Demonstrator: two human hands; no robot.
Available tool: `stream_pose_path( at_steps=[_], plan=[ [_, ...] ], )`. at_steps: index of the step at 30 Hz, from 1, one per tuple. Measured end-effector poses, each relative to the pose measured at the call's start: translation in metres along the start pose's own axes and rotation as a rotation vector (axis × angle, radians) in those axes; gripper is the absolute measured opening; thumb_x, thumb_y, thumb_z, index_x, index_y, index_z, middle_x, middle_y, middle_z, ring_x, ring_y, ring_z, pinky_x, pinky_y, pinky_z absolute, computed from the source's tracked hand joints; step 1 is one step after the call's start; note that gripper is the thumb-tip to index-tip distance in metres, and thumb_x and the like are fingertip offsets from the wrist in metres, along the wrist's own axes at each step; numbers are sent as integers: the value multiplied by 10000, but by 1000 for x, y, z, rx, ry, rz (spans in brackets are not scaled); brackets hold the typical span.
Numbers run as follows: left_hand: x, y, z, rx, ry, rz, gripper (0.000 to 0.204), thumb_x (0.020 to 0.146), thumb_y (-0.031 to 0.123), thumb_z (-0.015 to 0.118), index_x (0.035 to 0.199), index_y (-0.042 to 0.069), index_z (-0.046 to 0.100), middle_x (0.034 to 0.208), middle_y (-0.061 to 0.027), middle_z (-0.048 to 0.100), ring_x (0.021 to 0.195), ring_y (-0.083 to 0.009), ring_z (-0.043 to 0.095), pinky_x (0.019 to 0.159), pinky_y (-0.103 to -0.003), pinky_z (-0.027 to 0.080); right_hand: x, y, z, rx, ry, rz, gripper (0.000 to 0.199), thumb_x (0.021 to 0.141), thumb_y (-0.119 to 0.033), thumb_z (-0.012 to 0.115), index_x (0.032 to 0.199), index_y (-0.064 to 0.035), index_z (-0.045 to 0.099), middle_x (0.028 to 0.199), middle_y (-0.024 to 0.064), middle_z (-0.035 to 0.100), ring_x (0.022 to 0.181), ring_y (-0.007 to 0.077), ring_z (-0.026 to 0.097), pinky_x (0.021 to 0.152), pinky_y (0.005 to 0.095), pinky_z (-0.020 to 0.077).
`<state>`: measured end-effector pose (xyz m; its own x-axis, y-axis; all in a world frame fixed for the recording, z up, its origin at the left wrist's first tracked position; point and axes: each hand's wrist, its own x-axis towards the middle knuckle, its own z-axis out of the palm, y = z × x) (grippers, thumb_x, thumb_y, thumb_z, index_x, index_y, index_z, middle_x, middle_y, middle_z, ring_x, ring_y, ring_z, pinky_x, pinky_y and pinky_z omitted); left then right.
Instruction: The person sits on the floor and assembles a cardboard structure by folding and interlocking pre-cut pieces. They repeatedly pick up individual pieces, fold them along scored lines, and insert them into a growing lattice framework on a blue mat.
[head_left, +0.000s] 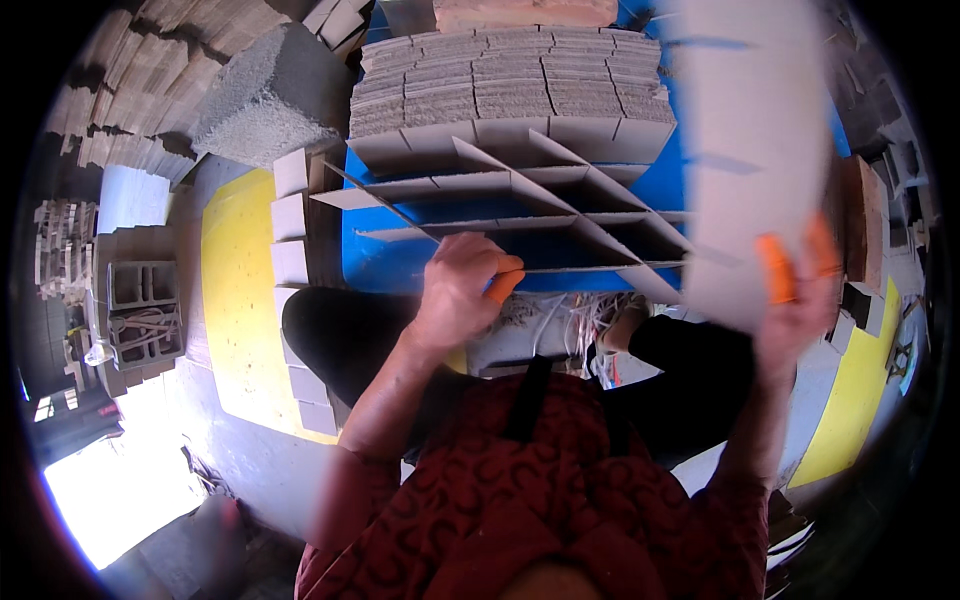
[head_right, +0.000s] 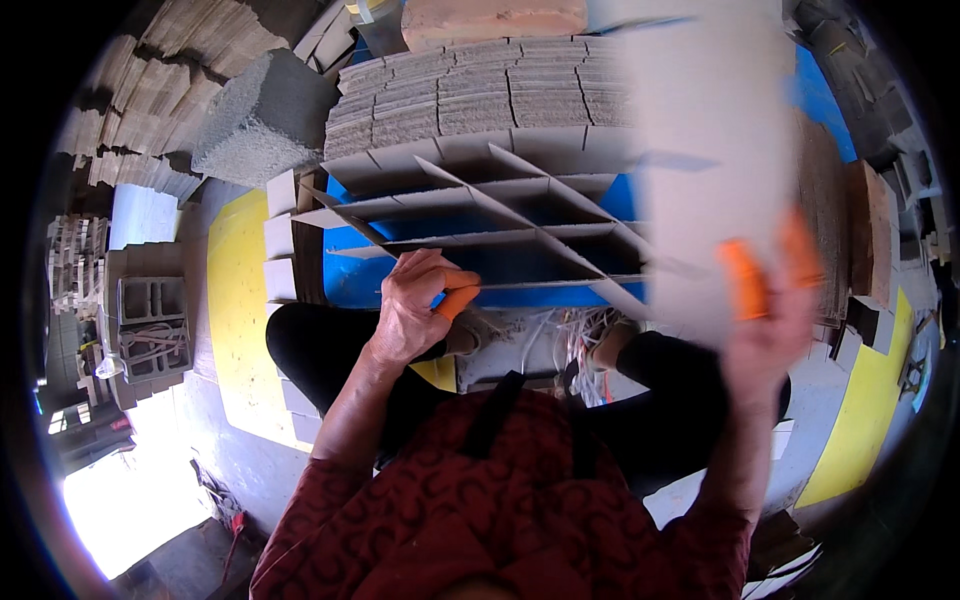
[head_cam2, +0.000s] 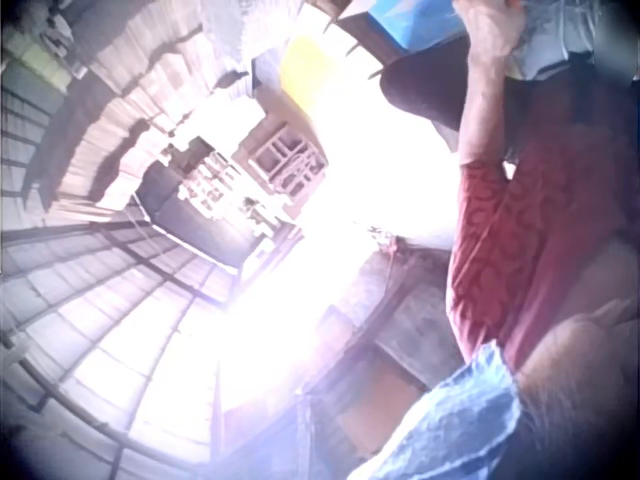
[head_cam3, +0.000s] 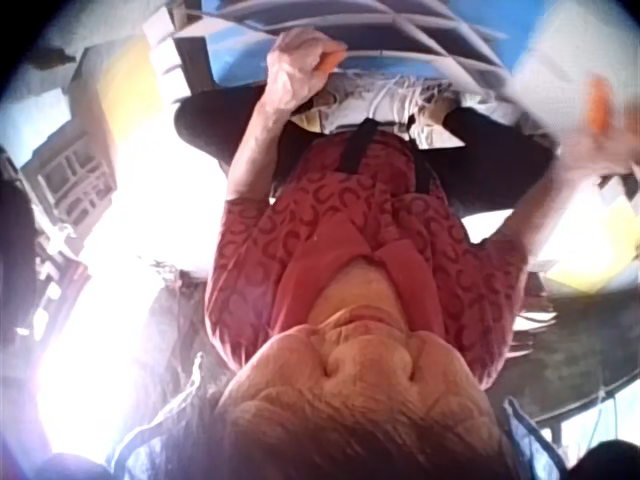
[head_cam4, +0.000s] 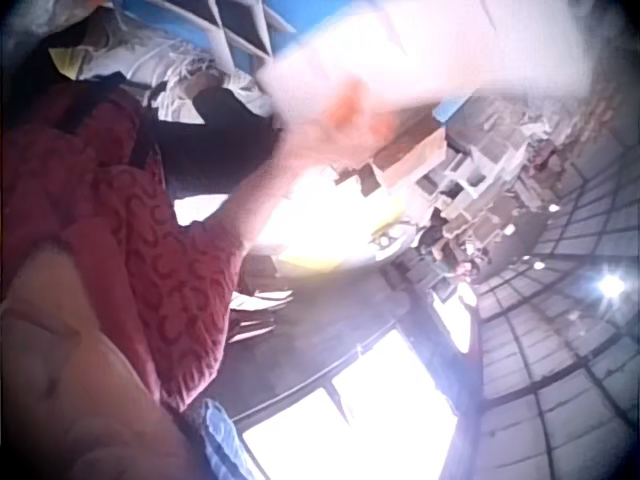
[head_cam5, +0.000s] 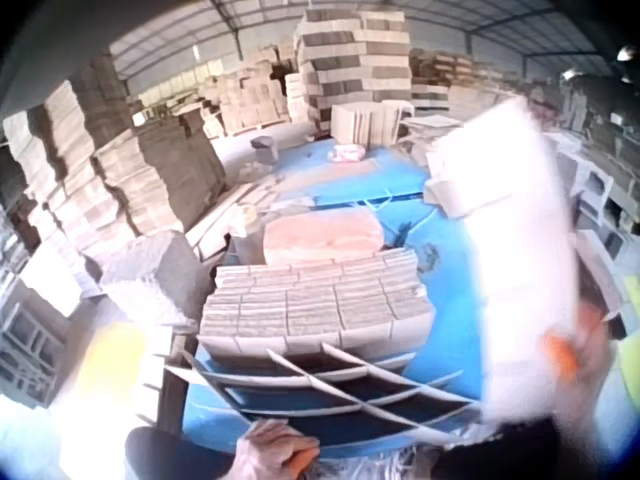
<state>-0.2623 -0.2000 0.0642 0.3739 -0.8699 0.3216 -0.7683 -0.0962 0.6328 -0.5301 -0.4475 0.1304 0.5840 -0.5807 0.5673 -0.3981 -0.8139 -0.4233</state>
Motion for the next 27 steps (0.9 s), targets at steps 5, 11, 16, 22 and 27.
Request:
stream_pose_path(
  at_steps=[5, 11, 16, 22, 27],
  plan=[
    [3, -2, 7, -14, 18, 25, 157, 688, 14, 781, 808, 51, 687, 789, -66, 661, 778, -254, 625, 754, -352, 482, -30, -73, 72, 523, -228, -2, 728, 713, 178, 529, 1418, 36, 414, 1342, 251, 545, 1107, 300, 648, 901, 345, 537],
    [2, -2, 6, 2, 42, 13, 155, 679, 22, 779, 795, 46, 679, 780, -67, 658, 773, -259, 618, 758, -357, 481, -25, -80, 100, 451, -150, -186, 817, 615, 176, 494, 1416, 40, 408, 1303, 266, 556, 991, 368, 676, 844, 344, 554],
    [1, -1, 4, -4, 20, -9, 156, 668, 27, 778, 784, 54, 677, 777, -52, 655, 794, -257, 618, 779, -367, 485, -3, -88, 104, 435, -166, -297, 827, 620, 156, 579, 1419, 26, 407, 1088, 221, 650, 815, 306, 690, 721, 355, 571],
    [-2, -1, 3, -2, 1, -21, 164, 654, 38, 780, 779, 75, 681, 811, -37, 657, 872, -263, 625, 830, -383, 487, 2, -103, 122, 317, -349, -326, 826, 640, 93, 632, 1429, -5, 407, 854, 99, 604, 695, 245, 638, 591, 366, 537],
    [-4, -1, 3, 11, 14, -7, 175, 626, 25, 763, 767, 71, 669, 813, -46, 637, 878, -273, 625, 829, -390, 487, -1, -124, 133, 13, -548, -440, 713, 710, -33, 632, 1395, 15, 442, 865, 72, 535, 783, 208, 586, 626, 313, 520]
  ],
)
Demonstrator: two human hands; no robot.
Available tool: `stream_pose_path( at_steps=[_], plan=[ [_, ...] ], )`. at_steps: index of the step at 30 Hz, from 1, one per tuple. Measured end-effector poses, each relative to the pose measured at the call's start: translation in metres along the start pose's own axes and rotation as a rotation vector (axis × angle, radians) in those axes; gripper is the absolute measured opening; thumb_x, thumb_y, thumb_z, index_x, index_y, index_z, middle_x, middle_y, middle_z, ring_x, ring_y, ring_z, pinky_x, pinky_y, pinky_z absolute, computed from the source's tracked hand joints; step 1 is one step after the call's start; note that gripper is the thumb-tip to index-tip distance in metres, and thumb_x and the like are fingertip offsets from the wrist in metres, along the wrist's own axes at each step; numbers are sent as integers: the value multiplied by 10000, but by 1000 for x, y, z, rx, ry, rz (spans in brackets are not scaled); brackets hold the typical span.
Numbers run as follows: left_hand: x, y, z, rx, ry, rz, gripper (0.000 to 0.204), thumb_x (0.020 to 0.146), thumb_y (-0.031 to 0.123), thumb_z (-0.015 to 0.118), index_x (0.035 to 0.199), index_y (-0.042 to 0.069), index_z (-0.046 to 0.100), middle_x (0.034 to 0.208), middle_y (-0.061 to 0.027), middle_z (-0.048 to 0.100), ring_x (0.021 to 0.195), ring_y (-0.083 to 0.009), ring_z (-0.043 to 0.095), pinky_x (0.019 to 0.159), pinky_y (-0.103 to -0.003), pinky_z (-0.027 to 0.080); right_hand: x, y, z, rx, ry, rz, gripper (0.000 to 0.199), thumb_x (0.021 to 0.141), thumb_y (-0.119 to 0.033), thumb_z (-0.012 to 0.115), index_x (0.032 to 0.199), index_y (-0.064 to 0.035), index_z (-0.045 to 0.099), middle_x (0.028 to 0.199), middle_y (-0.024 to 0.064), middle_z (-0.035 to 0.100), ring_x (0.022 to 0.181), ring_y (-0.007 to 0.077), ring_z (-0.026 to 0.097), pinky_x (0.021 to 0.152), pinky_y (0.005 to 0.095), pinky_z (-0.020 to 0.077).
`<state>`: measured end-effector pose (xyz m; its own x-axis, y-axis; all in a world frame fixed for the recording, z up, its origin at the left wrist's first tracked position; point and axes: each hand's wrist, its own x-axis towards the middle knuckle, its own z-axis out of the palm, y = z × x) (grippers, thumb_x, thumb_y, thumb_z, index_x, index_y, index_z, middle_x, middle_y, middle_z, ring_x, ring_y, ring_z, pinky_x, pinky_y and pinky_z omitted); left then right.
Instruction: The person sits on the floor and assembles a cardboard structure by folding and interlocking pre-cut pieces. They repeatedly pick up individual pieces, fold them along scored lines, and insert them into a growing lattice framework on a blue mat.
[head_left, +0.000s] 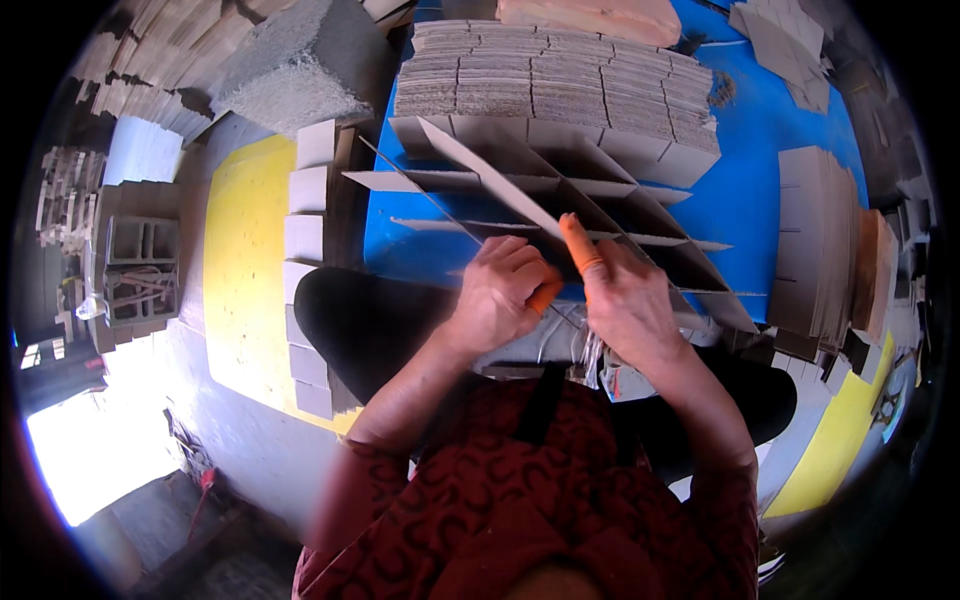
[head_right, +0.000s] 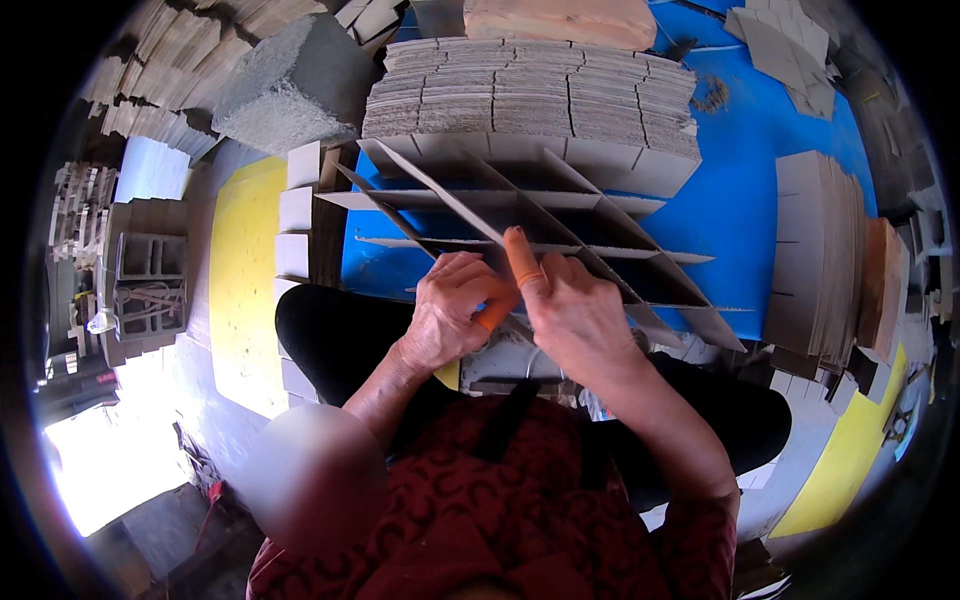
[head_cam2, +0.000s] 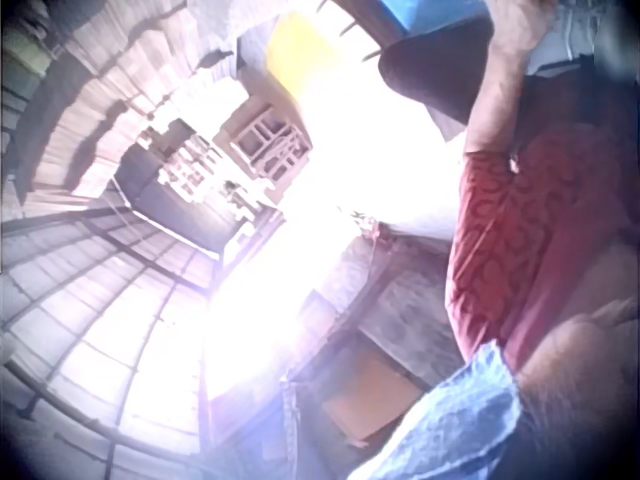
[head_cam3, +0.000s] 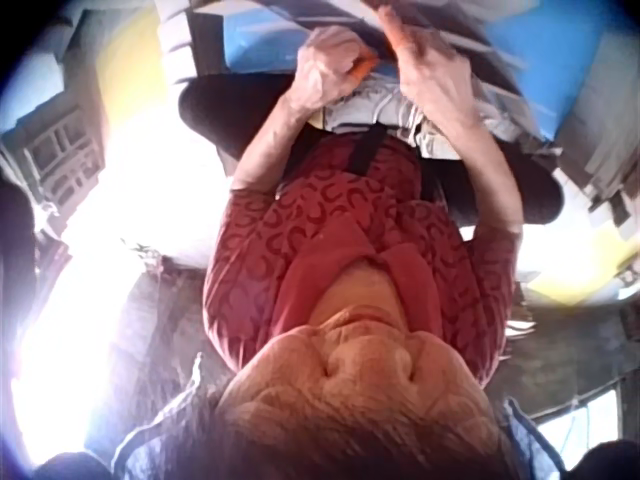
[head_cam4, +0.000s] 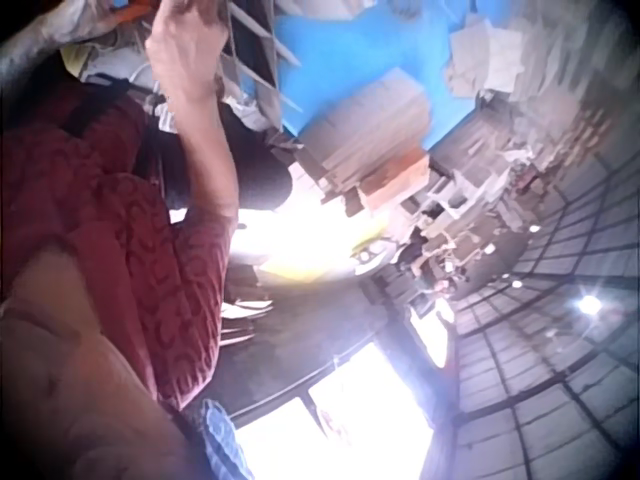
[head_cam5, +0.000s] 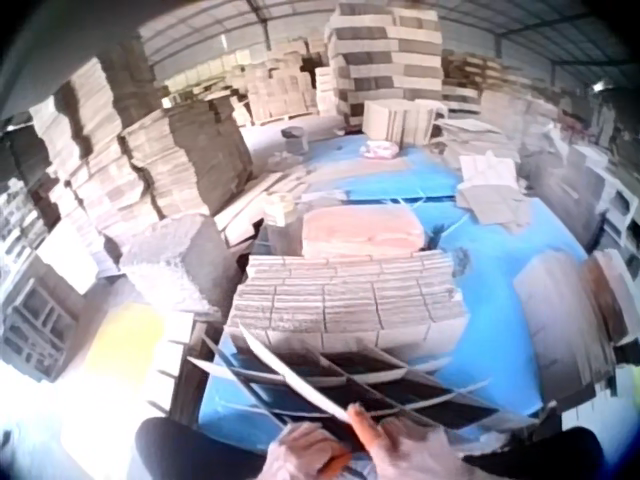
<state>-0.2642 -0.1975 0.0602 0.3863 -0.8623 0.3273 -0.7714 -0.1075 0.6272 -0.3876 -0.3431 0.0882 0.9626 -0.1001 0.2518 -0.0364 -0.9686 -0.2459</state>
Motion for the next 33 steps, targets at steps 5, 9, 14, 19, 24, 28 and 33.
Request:
stream_pose_path(
  at_steps=[5, 9, 14, 19, 24, 28, 33],
  plan=[
    [1, -4, 2, -33, -5, 15, 173, 627, 23, 745, 746, 75, 630, 762, -52, 593, 814, -286, 607, 783, -397, 478, 6, -5, 18, -248, -77, -47, 506, 768, -83, 589, 1264, 17, 588, 903, 67, 530, 933, 231, 533, 755, 347, 488],
    [3, 3, -26, -35, -52, 116, 424, 631, 134, 801, 1046, 119, 714, 1053, -52, 663, 1040, -278, 606, 939, -428, 457, 8, 37, -1, -158, 194, 133, 498, 748, -47, 681, 1231, 15, 577, 949, 68, 521, 933, 260, 527, 784, 401, 448],
    [19, 6, -37, 173, -192, 60, 757, 641, 199, 818, 1355, 186, 567, 1509, -56, 384, 1386, -265, 377, 1153, -493, 263, -13, 57, 1, -203, 120, 161, 439, 771, -192, 739, 1116, 49, 611, 915, 91, 518, 866, 259, 526, 711, 384, 418],
    [17, -31, -7, 312, -94, 113, 505, 731, 154, 773, 1220, 165, 650, 1167, -22, 637, 1119, -214, 583, 1074, -468, 375, -36, 32, -15, 103, 103, 48, 369, 814, -221, 728, 1105, -12, 644, 913, 69, 581, 869, 227, 578, 717, 384, 444],
    [5, -42, -65, 527, 294, 112, 236, 841, 110, 701, 1076, 112, 703, 992, -5, 695, 939, -198, 646, 1014, -448, 433, -80, 142, -67, 40, 442, 455, 431, 920, 6, 550, 1310, -172, 588, 1098, 92, 655, 863, 239, 649, 666, 343, 544],
    [-23, -61, -138, 671, 691, 13, 215, 925, 97, 633, 1130, 70, 692, 1074, -44, 696, 993, -205, 641, 984, -404, 450, -164, 283, -90, -737, -28, 826, 589, 916, -86, 577, 1467, -126, 373, 1374, 162, 501, 1229, 331, 522, 1012, 457, 442],
    [-93, -81, -197, 361, 1057, -529, 322, 927, 91, 557, 1228, 52, 662, 1076, -134, 688, 951, -237, 630, 867, -311, 478, -210, 337, -67, -711, -27, 930, 480, 848, -196, 676, 1284, -71, 521, 1270, 184, 553, 1181, 368, 522, 952, 471, 442]
  ],
)
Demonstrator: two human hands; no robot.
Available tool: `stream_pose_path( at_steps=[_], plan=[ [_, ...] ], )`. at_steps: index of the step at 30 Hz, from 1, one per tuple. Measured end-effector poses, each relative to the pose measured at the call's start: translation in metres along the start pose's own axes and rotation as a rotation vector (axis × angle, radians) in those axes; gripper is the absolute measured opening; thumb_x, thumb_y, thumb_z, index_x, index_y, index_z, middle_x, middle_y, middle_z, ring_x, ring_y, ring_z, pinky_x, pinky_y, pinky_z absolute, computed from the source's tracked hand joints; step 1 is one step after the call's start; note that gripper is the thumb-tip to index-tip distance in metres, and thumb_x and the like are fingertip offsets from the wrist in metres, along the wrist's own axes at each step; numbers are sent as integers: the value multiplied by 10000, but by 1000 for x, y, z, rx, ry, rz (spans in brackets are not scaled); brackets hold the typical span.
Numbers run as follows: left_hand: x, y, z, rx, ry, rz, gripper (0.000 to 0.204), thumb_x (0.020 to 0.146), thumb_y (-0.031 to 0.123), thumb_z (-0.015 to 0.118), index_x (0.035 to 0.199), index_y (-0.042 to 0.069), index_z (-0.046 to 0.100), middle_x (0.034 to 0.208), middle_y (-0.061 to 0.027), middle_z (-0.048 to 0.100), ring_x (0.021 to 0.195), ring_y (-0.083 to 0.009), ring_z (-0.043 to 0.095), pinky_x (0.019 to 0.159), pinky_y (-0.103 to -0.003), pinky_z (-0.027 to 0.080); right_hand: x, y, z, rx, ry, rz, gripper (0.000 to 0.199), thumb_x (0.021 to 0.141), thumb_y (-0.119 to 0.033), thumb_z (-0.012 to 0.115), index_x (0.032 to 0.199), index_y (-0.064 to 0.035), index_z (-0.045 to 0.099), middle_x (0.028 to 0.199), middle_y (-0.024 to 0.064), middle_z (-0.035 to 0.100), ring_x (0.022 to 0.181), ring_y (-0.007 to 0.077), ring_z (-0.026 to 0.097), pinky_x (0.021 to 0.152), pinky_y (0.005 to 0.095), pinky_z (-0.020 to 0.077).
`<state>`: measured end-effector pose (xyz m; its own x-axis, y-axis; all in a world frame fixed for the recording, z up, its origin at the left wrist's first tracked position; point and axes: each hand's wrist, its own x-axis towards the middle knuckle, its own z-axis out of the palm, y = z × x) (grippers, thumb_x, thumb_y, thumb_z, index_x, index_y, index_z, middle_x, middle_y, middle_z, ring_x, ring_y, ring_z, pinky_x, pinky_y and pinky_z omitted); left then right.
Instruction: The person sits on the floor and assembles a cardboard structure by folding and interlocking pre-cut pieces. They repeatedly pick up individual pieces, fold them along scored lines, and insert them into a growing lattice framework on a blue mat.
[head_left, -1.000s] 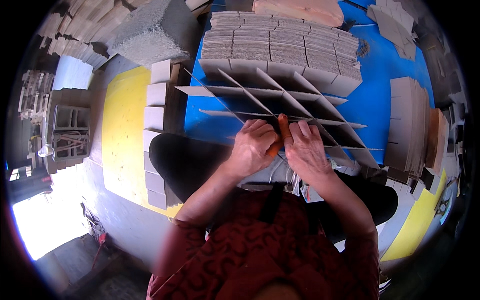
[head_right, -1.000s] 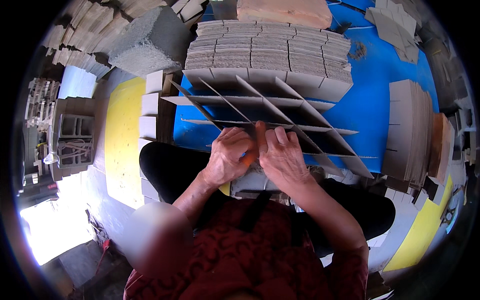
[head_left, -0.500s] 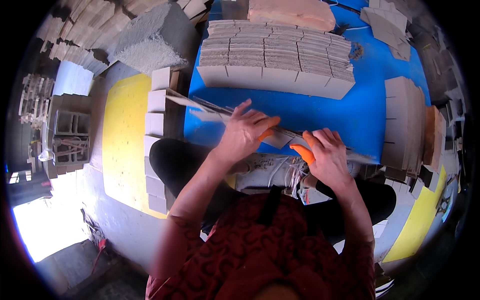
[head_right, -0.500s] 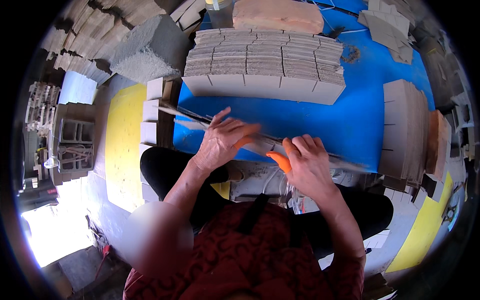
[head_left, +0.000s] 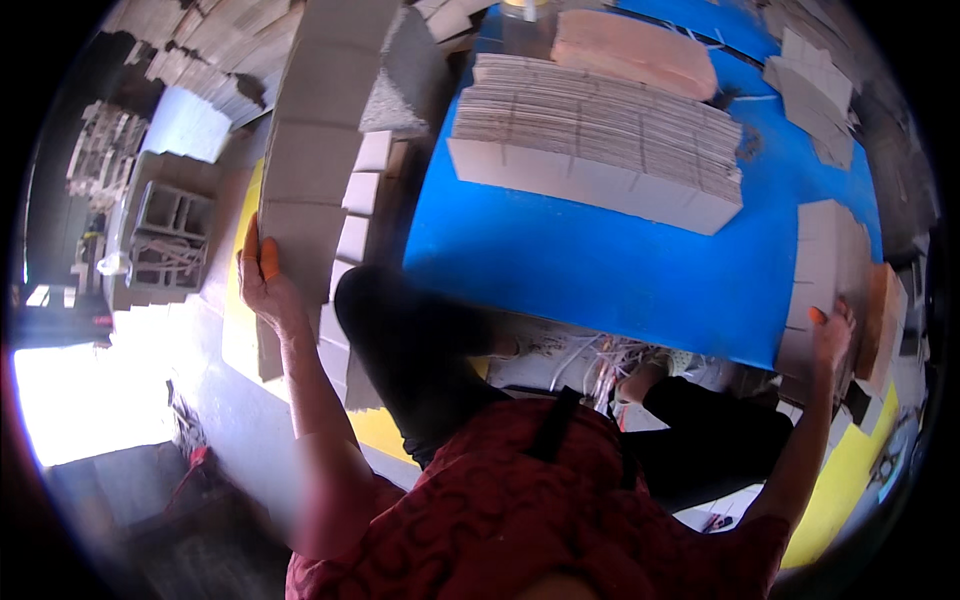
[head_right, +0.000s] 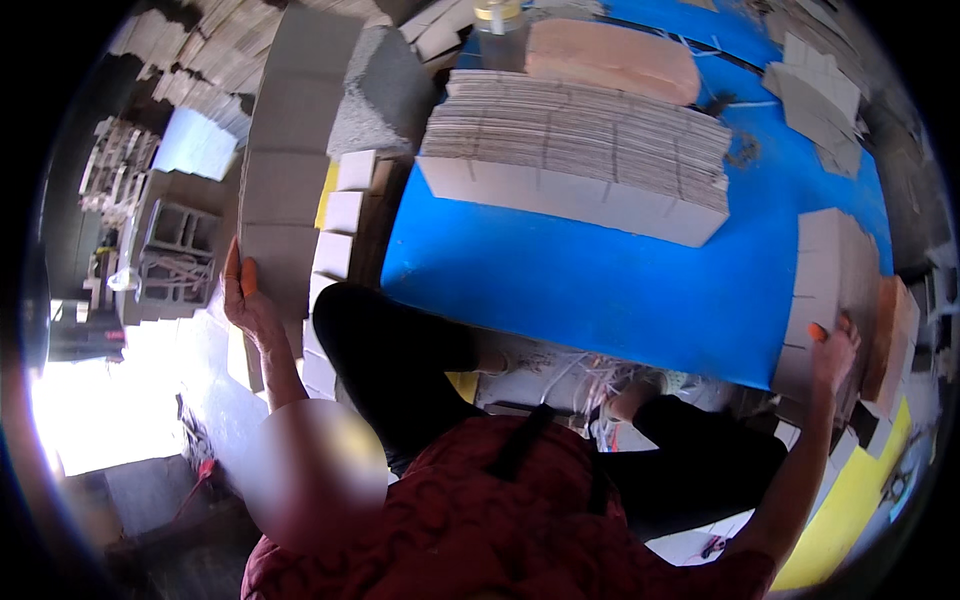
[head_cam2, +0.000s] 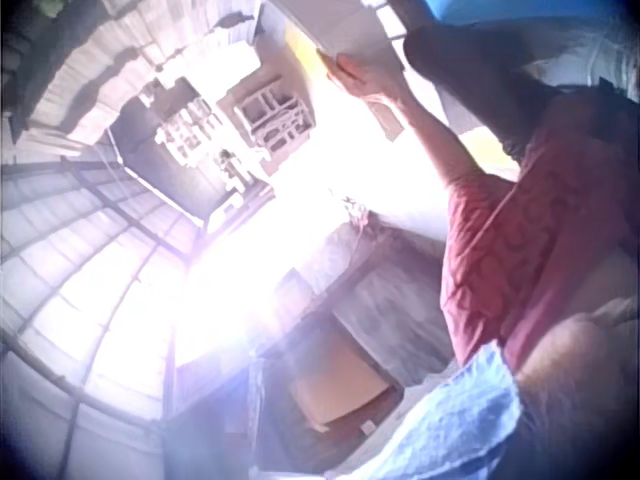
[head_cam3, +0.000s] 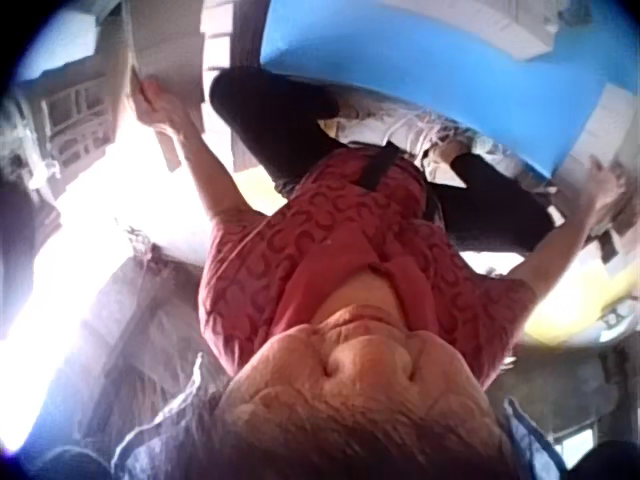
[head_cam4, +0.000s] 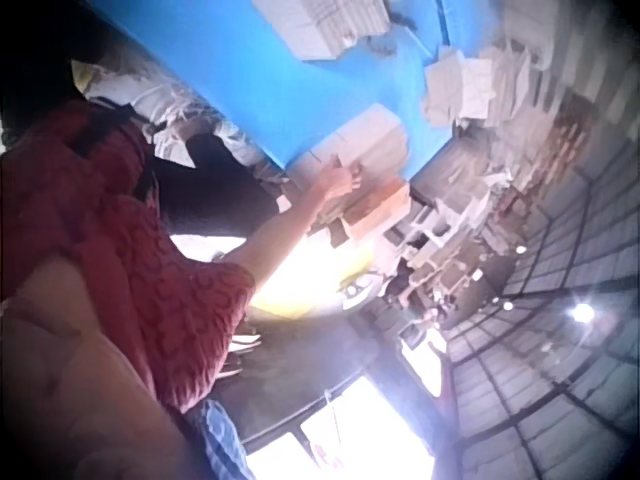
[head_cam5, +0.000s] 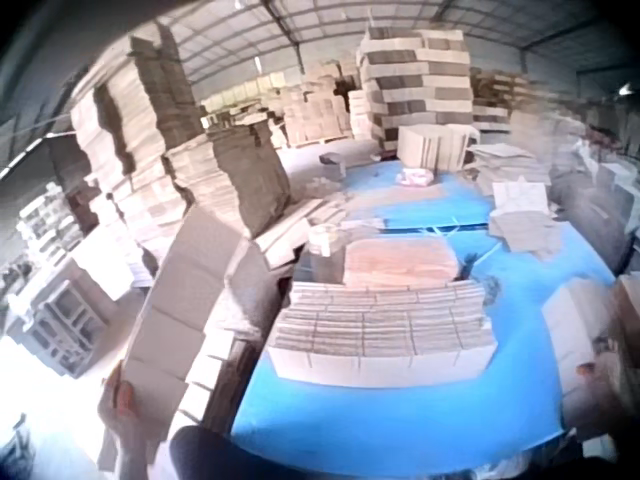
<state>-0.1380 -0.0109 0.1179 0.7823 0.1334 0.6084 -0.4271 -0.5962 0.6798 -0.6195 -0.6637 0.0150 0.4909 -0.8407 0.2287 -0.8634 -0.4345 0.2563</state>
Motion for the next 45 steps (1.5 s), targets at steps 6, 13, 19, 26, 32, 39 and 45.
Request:
stream_pose_path(
  at_steps=[6, 13, 19, 26, 32, 39, 45],
  plan=[
    [1, -145, -57, 129, -109, -337, 388, 748, 178, 572, 1057, 11, 737, 1030, -148, 724, 973, -278, 649, 921, -365, 466, 13, 54, 23, 478, 110, 17, 226, 814, -142, 699, 956, 22, 634, 862, 171, 638, 813, 342, 599, 745, 416, 474],
    [-28, -228, -6, 82, -318, -640, 383, 728, 168, 631, 1064, 12, 733, 1004, -151, 728, 934, -275, 661, 874, -333, 491, 11, 38, -19, 816, 258, 113, 226, 877, -43, 588, 1079, 29, 656, 948, 156, 652, 818, 243, 604, 803, 337, 493],
    [-43, -261, 29, 679, -561, -371, 310, 787, 237, 620, 1062, 217, 760, 1027, -201, 684, 1001, -350, 647, 891, -432, 503, -7, -99, -125, 1386, 153, 46, 288, 884, 10, 558, 1154, -13, 659, 997, 116, 647, 947, 161, 623, 871, 279, 502],
    [29, -71, 99, 30, -696, 48, 202, 858, 11, 654, 1037, 62, 732, 942, -84, 734, 875, -195, 693, 753, -291, 535, -22, -238, -174, 1147, -42, -342, 549, 848, 134, 533, 1371, -23, 474, 1128, 126, 638, 974, 163, 634, 817, 277, 515],
    [-18, 70, 185, 29, -629, 778, 347, 742, 47, 745, 1074, 139, 699, 1009, -48, 630, 984, -254, 591, 859, -401, 470, -50, -324, -190, 1405, -79, -502, 687, 797, 123, 589, 1434, -25, 377, 1082, 241, 647, 919, 325, 682, 723, 382, 541],
    [-13, 70, 212, -28, -702, 800, 267, 721, 53, 742, 982, 90, 703, 965, -38, 647, 931, -259, 614, 819, -385, 488, -58, -317, -187, 1251, -65, -663, 746, 776, 126, 576, 1460, 34, 295, 1164, 288, 584, 928, 378, 659, 760, 400, 530],
    [-61, 117, 171, -232, -1078, 388, 156, 739, 33, 771, 882, 25, 709, 864, -99, 722, 737, -151, 691, 637, -276, 542, -71, -325, -219, 1375, 151, -827, 685, 807, 145, 531, 1446, 62, 296, 1424, 274, 449, 1144, 390, 610, 860, 384, 563]
  ],
)
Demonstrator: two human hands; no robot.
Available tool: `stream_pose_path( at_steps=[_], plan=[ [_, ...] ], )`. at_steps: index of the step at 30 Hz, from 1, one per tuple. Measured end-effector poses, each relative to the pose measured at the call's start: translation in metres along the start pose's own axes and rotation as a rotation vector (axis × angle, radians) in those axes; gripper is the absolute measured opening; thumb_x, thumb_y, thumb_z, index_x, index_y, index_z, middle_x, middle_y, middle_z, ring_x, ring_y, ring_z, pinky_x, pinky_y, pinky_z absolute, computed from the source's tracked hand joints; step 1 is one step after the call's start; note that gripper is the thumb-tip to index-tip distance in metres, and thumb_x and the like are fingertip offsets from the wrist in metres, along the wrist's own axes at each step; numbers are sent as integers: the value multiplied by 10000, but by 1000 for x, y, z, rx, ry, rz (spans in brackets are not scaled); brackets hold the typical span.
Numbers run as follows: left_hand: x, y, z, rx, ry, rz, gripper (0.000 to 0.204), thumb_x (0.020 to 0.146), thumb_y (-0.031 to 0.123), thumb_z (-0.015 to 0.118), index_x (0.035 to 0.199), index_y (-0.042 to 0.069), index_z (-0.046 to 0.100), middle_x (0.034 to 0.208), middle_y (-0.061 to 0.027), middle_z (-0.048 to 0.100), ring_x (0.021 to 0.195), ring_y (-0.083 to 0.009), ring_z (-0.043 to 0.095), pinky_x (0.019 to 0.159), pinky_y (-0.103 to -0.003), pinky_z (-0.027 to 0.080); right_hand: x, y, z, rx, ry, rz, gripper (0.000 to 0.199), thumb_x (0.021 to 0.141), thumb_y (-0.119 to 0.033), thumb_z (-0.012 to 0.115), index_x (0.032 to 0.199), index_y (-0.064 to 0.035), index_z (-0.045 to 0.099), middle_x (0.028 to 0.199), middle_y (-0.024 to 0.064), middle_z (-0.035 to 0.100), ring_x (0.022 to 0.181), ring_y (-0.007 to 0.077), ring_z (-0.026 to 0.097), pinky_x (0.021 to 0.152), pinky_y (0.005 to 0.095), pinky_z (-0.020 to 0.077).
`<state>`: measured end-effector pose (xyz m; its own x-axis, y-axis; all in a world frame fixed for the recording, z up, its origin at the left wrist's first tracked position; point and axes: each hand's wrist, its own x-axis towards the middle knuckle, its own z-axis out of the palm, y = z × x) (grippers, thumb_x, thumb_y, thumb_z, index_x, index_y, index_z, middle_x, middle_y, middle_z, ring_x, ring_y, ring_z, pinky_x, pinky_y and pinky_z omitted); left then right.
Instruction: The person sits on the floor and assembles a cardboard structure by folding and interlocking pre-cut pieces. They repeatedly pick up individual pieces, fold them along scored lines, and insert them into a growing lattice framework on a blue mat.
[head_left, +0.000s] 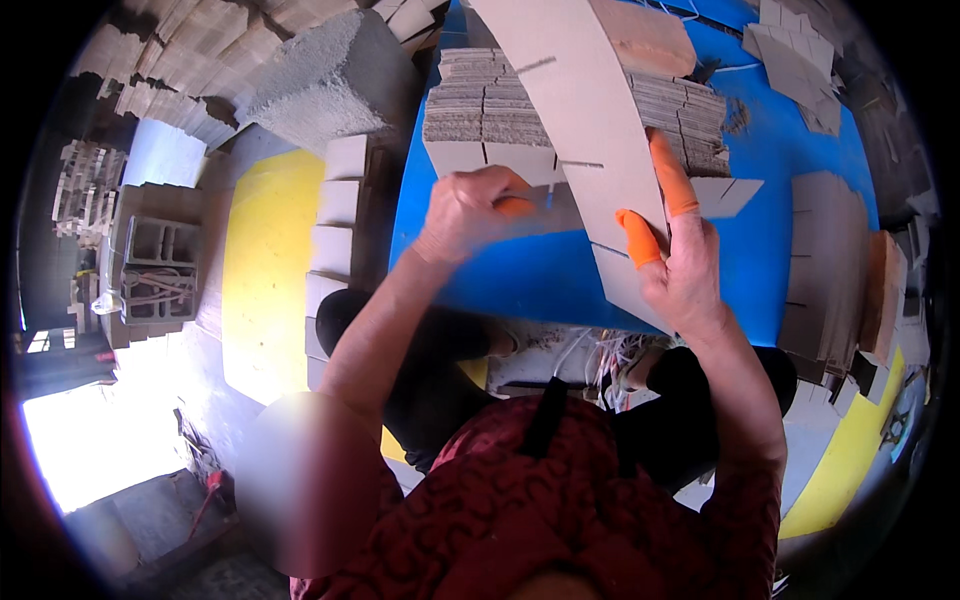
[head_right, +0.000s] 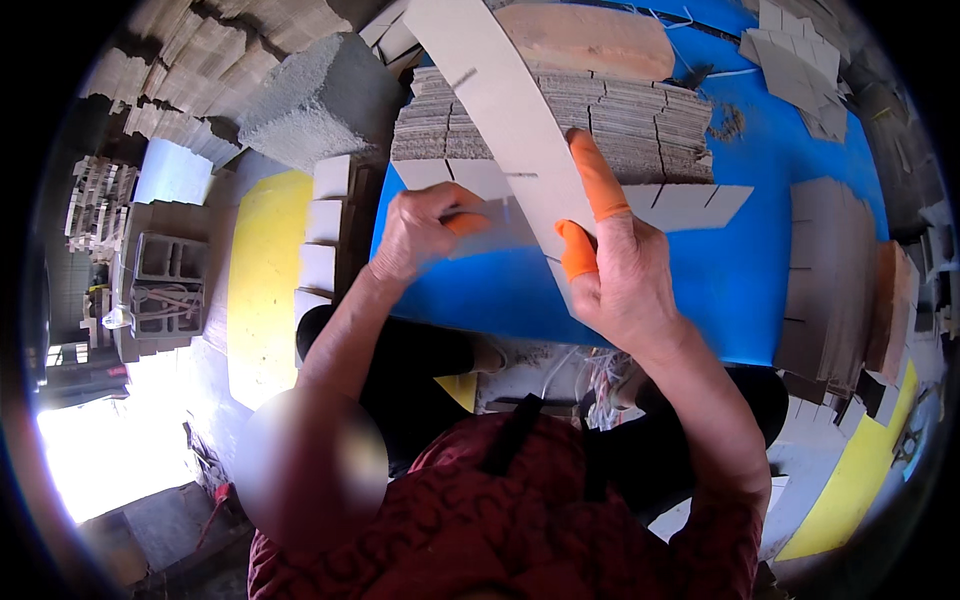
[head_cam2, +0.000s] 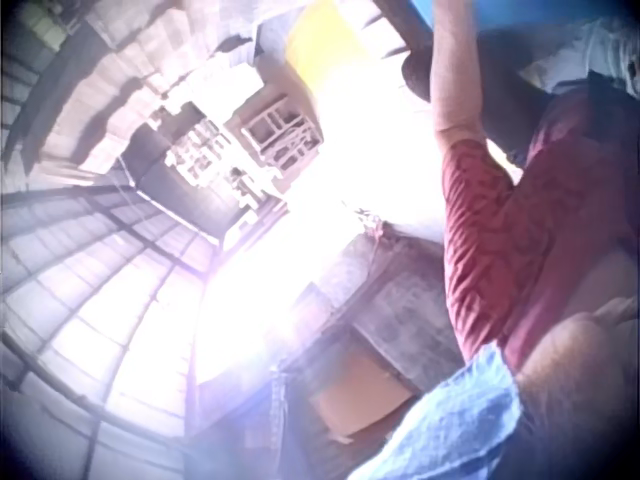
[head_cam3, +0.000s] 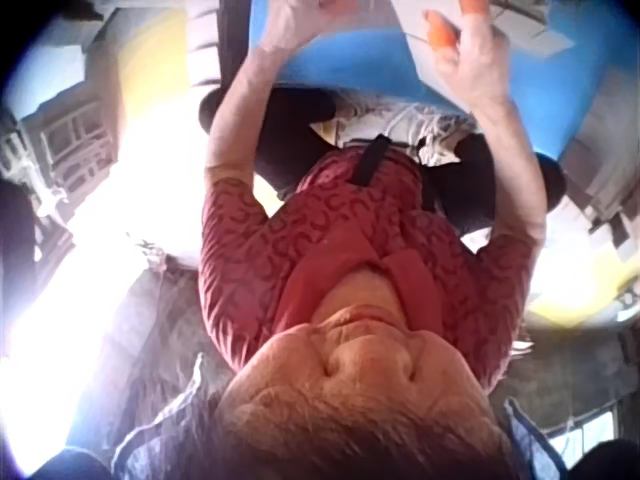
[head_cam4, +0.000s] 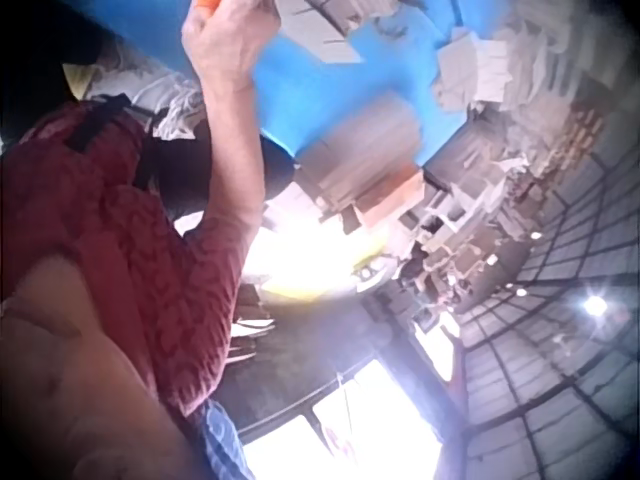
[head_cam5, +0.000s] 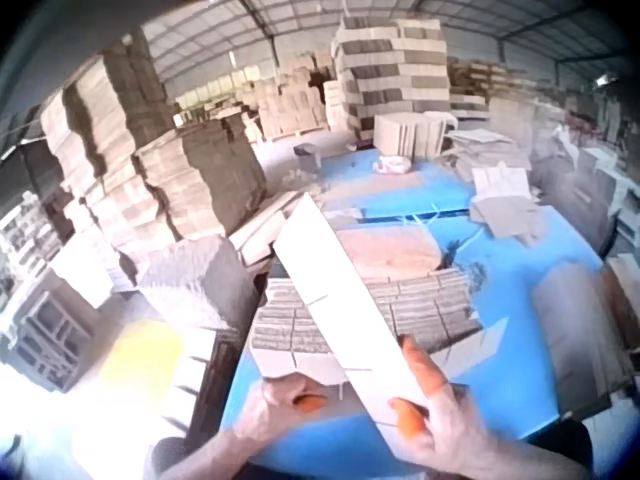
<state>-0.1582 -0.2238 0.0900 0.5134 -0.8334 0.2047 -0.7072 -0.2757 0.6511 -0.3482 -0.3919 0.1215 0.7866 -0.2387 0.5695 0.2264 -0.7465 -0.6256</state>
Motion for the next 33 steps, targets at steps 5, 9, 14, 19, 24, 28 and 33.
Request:
stream_pose_path(
  at_steps=[5, 9, 14, 19, 24, 28, 33],
  plan=[
    [-19, 21, 26, -68, 130, 138, 129, 721, 1, 783, 792, 18, 677, 820, -87, 707, 726, -186, 689, 616, -285, 541, -1, 1, 13, -18, 49, -37, 662, 824, 131, 542, 1438, 67, 302, 1415, 277, 457, 1114, 397, 626, 854, 384, 561],
    [-28, 32, 39, -37, 221, 322, 166, 690, -60, 740, 805, 38, 671, 781, -92, 686, 703, -257, 671, 613, -329, 542, -4, -7, 24, -89, 59, -9, 672, 830, 123, 571, 1441, 65, 297, 1388, 275, 486, 1105, 400, 630, 834, 389, 558],
    [-50, 44, 50, -96, 111, 365, 203, 672, -16, 760, 834, 52, 658, 808, -75, 668, 698, -282, 647, 577, -360, 522, -11, -3, 30, -202, -59, 54, 727, 826, 61, 636, 1455, 51, 272, 1236, 257, 601, 747, 312, 690, 590, 381, 548],
    [-52, 43, 51, -41, 116, 351, 203, 673, 4, 773, 830, 59, 656, 777, -65, 654, 691, -273, 643, 563, -353, 510, -15, -1, 31, -175, -70, -13, 703, 845, 43, 627, 1452, 62, 272, 1148, 243, 634, 680, 298, 676, 558, 385, 537],
    [-51, 34, 59, -54, 112, 290, 183, 700, -8, 770, 823, 60, 654, 773, -75, 663, 664, -267, 633, 551, -353, 498, -13, -6, 22, -196, -88, 17, 695, 854, 45, 612, 1458, 59, 268, 993, 225, 648, 629, 296, 655, 535, 397, 518],
    [-48, 31, 61, -147, 158, 245, 181, 701, -29, 768, 812, 50, 649, 789, -84, 674, 662, -272, 633, 557, -358, 496, -15, -1, 17, -26, -46, 288, 679, 874, 85, 575, 1485, -18, 298, 1089, 246, 624, 837, 303, 678, 669, 380, 531],
    [-48, 32, 61, -145, 145, 324, 200, 686, 0, 794, 813, 48, 647, 800, -91, 676, 690, -276, 641, 572, -354, 501, -21, 0, 30, -86, 39, 200, 694, 865, 45, 604, 1483, -4, 293, 893, 215, 660, 652, 297, 640, 572, 384, 507]
  ],
)
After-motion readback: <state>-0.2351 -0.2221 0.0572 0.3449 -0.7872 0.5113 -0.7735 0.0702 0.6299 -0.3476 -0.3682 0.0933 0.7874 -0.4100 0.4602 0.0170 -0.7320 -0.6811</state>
